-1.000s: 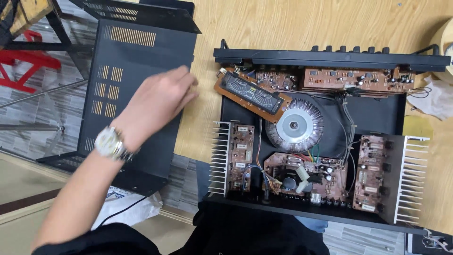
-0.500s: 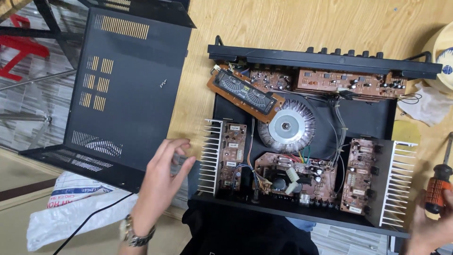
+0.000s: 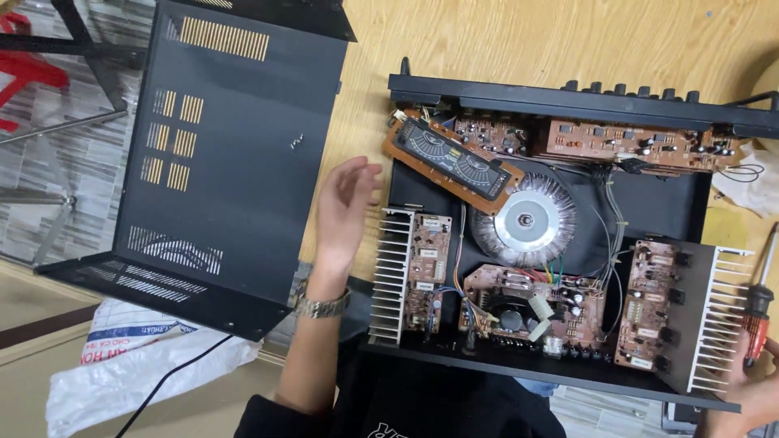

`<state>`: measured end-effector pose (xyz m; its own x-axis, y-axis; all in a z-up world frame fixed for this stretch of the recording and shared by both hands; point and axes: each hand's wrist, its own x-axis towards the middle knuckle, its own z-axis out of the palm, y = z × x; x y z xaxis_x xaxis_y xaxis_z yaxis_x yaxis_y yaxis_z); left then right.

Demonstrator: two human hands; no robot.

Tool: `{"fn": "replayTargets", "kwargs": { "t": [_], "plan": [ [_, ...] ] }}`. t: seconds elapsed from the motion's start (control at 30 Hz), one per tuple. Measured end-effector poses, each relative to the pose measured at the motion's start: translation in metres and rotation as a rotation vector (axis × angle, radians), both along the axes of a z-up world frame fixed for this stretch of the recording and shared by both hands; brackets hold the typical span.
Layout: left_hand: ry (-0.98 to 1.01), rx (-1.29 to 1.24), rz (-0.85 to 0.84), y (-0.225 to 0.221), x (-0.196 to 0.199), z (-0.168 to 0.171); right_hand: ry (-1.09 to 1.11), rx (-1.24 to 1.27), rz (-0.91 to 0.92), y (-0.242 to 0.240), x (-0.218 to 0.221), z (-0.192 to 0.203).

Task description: Removing an internal circuit board from an audio amplifier using a manual screwdriver.

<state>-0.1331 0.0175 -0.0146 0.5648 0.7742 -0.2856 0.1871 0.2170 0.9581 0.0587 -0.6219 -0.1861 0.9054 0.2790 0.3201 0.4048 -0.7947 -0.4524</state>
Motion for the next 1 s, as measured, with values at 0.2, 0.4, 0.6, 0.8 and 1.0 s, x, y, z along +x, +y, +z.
{"fn": "replayTargets", "kwargs": {
  "t": [0.2, 0.4, 0.6, 0.8, 1.0],
  "plan": [
    [-0.068, -0.226, -0.111, 0.007, 0.027, -0.006, 0.181, -0.039, -0.004, -0.014, -0.005, 0.018],
    [-0.147, -0.332, -0.152, 0.012, 0.042, -0.004, 0.249, -0.035, -0.068, 0.065, -0.019, 0.096],
    [-0.195, -0.344, -0.037, 0.012, 0.052, -0.029, 0.324, -0.097, 0.106, 0.12, -0.013, 0.162],
    [-0.257, -0.361, -0.015, 0.008, 0.052, -0.035, 0.405, -0.15, 0.334, 0.264, 0.033, 0.236],
    [-0.432, -0.325, -0.239, 0.016, 0.047, -0.03, 0.508, -0.233, 0.664, 0.404, 0.046, 0.252]
  ]
}}
